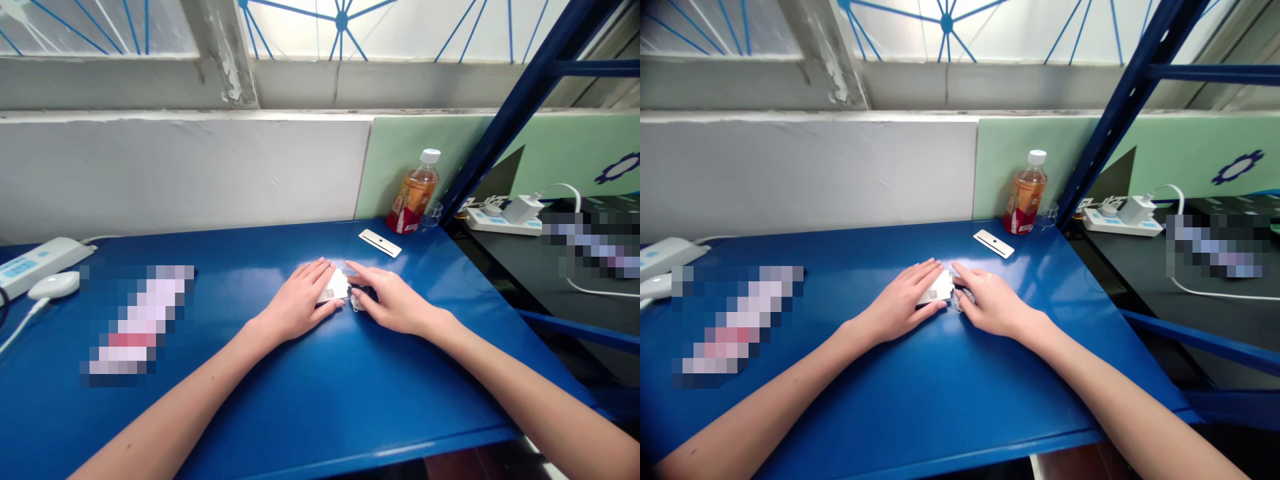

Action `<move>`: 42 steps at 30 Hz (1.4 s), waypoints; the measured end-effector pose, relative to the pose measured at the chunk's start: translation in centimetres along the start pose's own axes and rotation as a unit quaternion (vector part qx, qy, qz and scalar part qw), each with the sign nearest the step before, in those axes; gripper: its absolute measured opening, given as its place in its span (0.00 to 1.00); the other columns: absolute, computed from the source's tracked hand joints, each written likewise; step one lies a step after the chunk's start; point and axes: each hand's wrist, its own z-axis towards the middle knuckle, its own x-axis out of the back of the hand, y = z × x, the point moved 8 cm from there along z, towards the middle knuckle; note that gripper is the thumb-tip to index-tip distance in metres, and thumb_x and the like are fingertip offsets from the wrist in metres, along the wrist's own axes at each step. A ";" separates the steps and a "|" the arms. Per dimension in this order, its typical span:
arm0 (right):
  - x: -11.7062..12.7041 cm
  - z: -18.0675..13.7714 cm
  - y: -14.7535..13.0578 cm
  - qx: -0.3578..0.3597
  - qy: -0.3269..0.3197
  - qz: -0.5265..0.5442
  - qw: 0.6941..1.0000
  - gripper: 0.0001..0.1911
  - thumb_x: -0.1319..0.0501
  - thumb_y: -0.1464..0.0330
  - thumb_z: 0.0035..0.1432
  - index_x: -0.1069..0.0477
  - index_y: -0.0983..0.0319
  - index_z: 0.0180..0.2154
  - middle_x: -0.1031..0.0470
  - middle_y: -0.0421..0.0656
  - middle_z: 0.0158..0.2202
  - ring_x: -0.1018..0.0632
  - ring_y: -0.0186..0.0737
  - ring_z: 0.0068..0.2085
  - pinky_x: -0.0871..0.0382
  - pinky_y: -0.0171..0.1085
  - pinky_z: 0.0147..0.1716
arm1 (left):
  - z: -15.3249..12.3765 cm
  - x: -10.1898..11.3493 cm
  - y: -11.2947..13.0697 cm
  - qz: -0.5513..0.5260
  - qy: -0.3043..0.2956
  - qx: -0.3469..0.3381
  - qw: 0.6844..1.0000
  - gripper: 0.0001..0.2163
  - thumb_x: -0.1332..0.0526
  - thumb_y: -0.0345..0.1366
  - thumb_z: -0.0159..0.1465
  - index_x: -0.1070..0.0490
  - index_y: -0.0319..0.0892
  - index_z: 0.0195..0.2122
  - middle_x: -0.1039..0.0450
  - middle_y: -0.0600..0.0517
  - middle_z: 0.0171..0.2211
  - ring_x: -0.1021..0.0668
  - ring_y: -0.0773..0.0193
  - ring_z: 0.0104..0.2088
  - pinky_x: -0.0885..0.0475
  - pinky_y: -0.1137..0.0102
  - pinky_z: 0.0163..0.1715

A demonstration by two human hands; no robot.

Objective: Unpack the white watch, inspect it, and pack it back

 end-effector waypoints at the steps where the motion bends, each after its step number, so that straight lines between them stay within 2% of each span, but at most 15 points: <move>1: -0.2 -0.1 -0.1 0.003 -0.009 -0.003 1.000 0.29 0.47 0.70 0.64 0.43 0.70 0.65 0.23 0.56 0.53 0.22 0.51 0.54 0.27 0.49 0.51 | 0.0 0.0 0.0 0.003 -0.003 0.002 1.000 0.30 0.51 0.52 0.71 0.44 0.33 0.66 0.42 0.37 0.66 0.40 0.50 0.67 0.44 0.54 0.65; 5: -0.4 -0.2 -0.2 0.008 -0.018 0.006 1.000 0.31 0.46 0.71 0.61 0.44 0.70 0.65 0.24 0.57 0.54 0.22 0.50 0.53 0.27 0.49 0.51 | 0.0 -0.2 0.0 0.009 -0.022 0.007 1.000 0.31 0.52 0.53 0.71 0.44 0.34 0.66 0.44 0.38 0.67 0.42 0.50 0.68 0.45 0.55 0.65; 8: 0.2 0.0 0.1 -0.004 0.002 0.006 1.000 0.28 0.46 0.71 0.61 0.39 0.69 0.62 0.23 0.54 0.53 0.22 0.49 0.53 0.28 0.48 0.52 | 0.1 -0.3 0.0 0.012 -0.036 0.010 0.999 0.31 0.51 0.54 0.71 0.44 0.34 0.66 0.44 0.38 0.67 0.43 0.50 0.68 0.46 0.54 0.66; 11: 1.2 0.3 0.2 -0.020 0.034 -0.046 0.998 0.22 0.47 0.71 0.63 0.32 0.67 0.57 0.20 0.51 0.49 0.23 0.51 0.53 0.28 0.48 0.51 | 0.1 -0.3 0.0 0.017 -0.046 0.011 0.999 0.32 0.50 0.54 0.70 0.46 0.35 0.67 0.45 0.39 0.68 0.44 0.50 0.69 0.47 0.54 0.66; 15: 2.6 0.3 1.0 -0.094 0.072 -0.128 0.985 0.17 0.45 0.70 0.62 0.24 0.66 0.48 0.18 0.51 0.44 0.20 0.53 0.47 0.26 0.48 0.45 | 0.1 -0.3 0.0 0.023 -0.056 0.012 0.998 0.32 0.50 0.54 0.71 0.46 0.35 0.68 0.45 0.39 0.68 0.44 0.50 0.69 0.48 0.54 0.66; 17: 3.0 0.2 1.5 -0.137 0.077 -0.106 0.982 0.15 0.44 0.69 0.61 0.23 0.65 0.46 0.17 0.49 0.41 0.18 0.51 0.41 0.25 0.46 0.40 | 0.0 -0.3 0.1 0.021 -0.056 0.010 0.998 0.32 0.52 0.54 0.71 0.47 0.34 0.68 0.46 0.39 0.68 0.44 0.50 0.69 0.48 0.55 0.66; 19: 3.1 0.1 1.7 -0.150 0.086 -0.047 0.984 0.15 0.43 0.68 0.61 0.23 0.62 0.46 0.17 0.46 0.40 0.17 0.47 0.38 0.24 0.43 0.37 | -0.1 -0.2 0.1 0.017 -0.050 0.009 0.999 0.31 0.54 0.52 0.72 0.47 0.32 0.67 0.47 0.37 0.68 0.45 0.51 0.69 0.48 0.56 0.66; 23: 2.6 0.2 1.0 -0.113 0.087 0.072 0.987 0.14 0.43 0.68 0.62 0.23 0.61 0.47 0.17 0.45 0.45 0.18 0.46 0.45 0.23 0.41 0.41 | -0.1 -0.1 0.0 0.010 -0.037 0.016 0.999 0.32 0.56 0.51 0.73 0.47 0.28 0.67 0.48 0.33 0.68 0.46 0.50 0.69 0.46 0.57 0.66; 26: 1.7 0.3 0.2 -0.062 0.051 0.097 0.992 0.15 0.44 0.68 0.63 0.25 0.62 0.50 0.19 0.47 0.49 0.19 0.48 0.49 0.23 0.44 0.47 | -0.2 -0.2 -0.1 0.012 -0.032 0.016 0.999 0.31 0.53 0.52 0.72 0.45 0.31 0.66 0.47 0.35 0.68 0.47 0.49 0.69 0.46 0.55 0.66; 29: 1.1 0.3 -0.7 0.006 0.034 0.040 0.999 0.16 0.44 0.69 0.64 0.25 0.62 0.51 0.21 0.48 0.51 0.20 0.50 0.52 0.25 0.48 0.51 | -0.2 -0.2 -0.3 0.020 -0.029 0.025 0.999 0.30 0.51 0.53 0.71 0.43 0.36 0.66 0.45 0.37 0.67 0.46 0.46 0.69 0.46 0.51 0.65; 33: 0.6 0.0 -1.9 0.089 0.033 -0.076 0.993 0.16 0.43 0.67 0.65 0.25 0.64 0.51 0.22 0.52 0.52 0.24 0.53 0.56 0.29 0.52 0.55 | -0.3 -0.2 -0.4 0.026 -0.028 0.037 0.999 0.30 0.51 0.53 0.70 0.42 0.37 0.66 0.44 0.37 0.67 0.45 0.45 0.69 0.46 0.50 0.65; 36: 0.2 -0.1 -2.1 0.102 0.022 -0.124 0.987 0.17 0.44 0.65 0.67 0.26 0.67 0.52 0.23 0.55 0.53 0.24 0.54 0.56 0.28 0.52 0.55 | -0.3 -0.3 -0.3 0.024 -0.035 0.038 0.998 0.31 0.52 0.53 0.71 0.43 0.33 0.66 0.45 0.35 0.67 0.45 0.45 0.69 0.47 0.52 0.66; 40: -0.2 -0.1 -2.3 0.111 0.012 -0.159 0.981 0.18 0.48 0.68 0.68 0.27 0.70 0.51 0.24 0.57 0.53 0.25 0.54 0.56 0.29 0.52 0.55 | -0.3 -0.5 -0.8 0.008 -0.043 0.051 0.998 0.37 0.52 0.55 0.70 0.48 0.25 0.66 0.52 0.30 0.68 0.48 0.46 0.70 0.47 0.56 0.66; 42: -0.3 -0.1 -2.4 0.115 0.011 -0.158 0.981 0.18 0.50 0.70 0.69 0.26 0.70 0.51 0.23 0.57 0.53 0.25 0.54 0.56 0.28 0.52 0.55 | -0.3 -0.4 -1.1 -0.002 -0.046 0.056 0.997 0.37 0.52 0.56 0.70 0.47 0.26 0.66 0.53 0.30 0.68 0.50 0.46 0.70 0.47 0.55 0.66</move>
